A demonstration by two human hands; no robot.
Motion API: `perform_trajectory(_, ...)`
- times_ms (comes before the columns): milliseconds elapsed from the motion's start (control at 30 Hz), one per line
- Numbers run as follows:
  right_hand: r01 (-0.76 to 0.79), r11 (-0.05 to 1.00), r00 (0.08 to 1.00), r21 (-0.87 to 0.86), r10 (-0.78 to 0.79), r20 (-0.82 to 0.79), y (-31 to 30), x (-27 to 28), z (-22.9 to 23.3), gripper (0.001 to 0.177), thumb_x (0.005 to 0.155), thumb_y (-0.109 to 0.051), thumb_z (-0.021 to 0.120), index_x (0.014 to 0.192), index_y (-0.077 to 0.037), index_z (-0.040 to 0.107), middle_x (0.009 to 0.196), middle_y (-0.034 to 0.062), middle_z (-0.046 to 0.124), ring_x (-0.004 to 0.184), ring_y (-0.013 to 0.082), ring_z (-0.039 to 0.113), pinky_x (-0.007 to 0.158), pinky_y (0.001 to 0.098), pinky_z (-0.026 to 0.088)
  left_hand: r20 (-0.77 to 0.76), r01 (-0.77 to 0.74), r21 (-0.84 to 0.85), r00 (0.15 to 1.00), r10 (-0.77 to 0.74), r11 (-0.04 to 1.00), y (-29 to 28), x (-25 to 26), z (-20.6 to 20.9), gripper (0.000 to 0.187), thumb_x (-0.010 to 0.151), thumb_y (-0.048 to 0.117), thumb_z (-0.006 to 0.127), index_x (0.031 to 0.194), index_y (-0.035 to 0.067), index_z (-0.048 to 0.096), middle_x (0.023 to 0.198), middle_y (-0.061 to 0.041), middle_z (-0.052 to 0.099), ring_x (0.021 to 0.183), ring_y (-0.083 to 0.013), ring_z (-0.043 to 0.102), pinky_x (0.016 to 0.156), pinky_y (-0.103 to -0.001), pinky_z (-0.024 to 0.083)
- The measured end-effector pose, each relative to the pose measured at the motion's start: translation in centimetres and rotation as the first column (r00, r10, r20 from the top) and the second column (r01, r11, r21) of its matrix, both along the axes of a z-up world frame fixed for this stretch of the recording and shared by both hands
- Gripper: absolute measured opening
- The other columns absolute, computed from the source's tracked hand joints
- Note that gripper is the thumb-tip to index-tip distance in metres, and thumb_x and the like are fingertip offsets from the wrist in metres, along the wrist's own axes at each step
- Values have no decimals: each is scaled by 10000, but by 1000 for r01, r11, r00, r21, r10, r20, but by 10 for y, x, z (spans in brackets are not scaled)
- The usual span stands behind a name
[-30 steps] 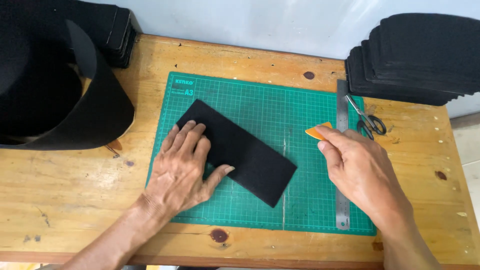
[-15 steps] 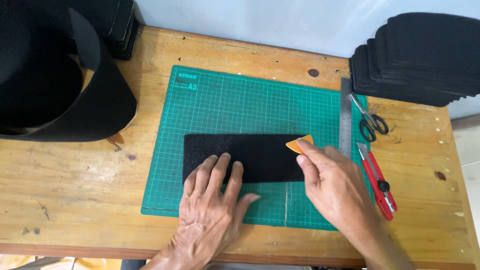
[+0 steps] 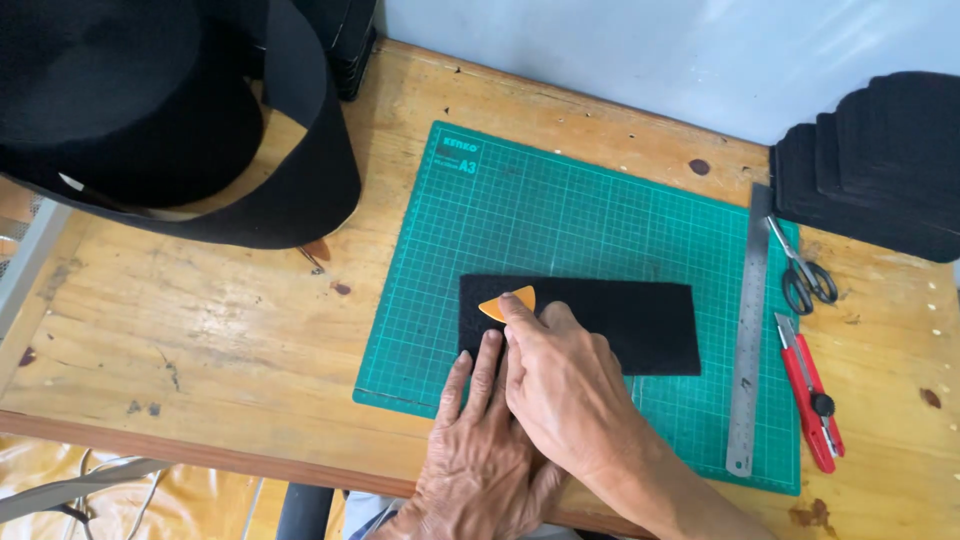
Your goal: Measuring, cutting, and marking black material using a ruler, utility knife, and scissors on a cutting mat.
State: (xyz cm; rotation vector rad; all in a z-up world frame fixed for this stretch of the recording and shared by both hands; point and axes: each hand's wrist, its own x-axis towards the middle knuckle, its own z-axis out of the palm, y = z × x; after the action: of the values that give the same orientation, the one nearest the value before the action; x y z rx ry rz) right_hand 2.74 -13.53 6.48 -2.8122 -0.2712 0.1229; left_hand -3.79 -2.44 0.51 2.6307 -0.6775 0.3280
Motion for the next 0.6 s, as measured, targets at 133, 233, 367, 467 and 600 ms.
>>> perform_trajectory(133, 22, 1000, 999, -11, -22, -39, 14, 3, -1, 405, 1001, -169, 516, 1389, -110, 614, 849, 171, 607, 541, 391, 680, 469, 519, 585, 7, 21, -72, 1000, -20, 997, 5, -1, -1, 806, 981, 515, 424, 1583, -15, 342, 1627, -316, 313, 1544, -454, 266, 1268, -528, 177)
perform_trajectory(233, 32, 999, 997, -27, -34, -64, 19, 2, -3, 422, 987, -156, 516, 1398, -123, 608, 856, 167, 600, 551, 402, 679, 481, 529, 584, -50, 67, -182, 996, -78, 981, 12, -1, 6, 789, 1031, 506, 431, 1581, -46, 309, 1622, -360, 276, 1547, -470, 251, 1281, -533, 173)
perform_trajectory(367, -5, 999, 1000, -49, 5, 0, 18, 2, -13, 431, 959, -162, 565, 1383, -115, 626, 836, 172, 601, 547, 430, 656, 493, 556, 550, 59, 122, -327, 992, -109, 937, 24, -3, -4, 734, 1033, 493, 526, 1454, -107, 483, 1512, -396, 431, 1465, -535, 384, 1224, -609, 280)
perform_trajectory(467, 14, 1000, 999, 28, -13, -49, 16, 6, -2, 415, 965, -158, 561, 1366, -120, 659, 880, 167, 671, 644, 419, 684, 555, 546, 542, 127, 142, -207, 985, -117, 968, 44, -3, -3, 711, 1089, 564, 386, 1199, -57, 716, 1478, -304, 546, 1421, -410, 496, 1178, -589, 315)
perform_trajectory(600, -3, 1000, 1000, -20, 4, 23, 20, 2, -7, 409, 963, -152, 579, 1361, -105, 661, 807, 150, 654, 568, 377, 658, 489, 516, 553, 94, 134, -137, 988, -121, 981, 59, 2, -3, 751, 1054, 575, 451, 1456, -53, 539, 1552, -222, 509, 1463, -349, 467, 1187, -535, 322)
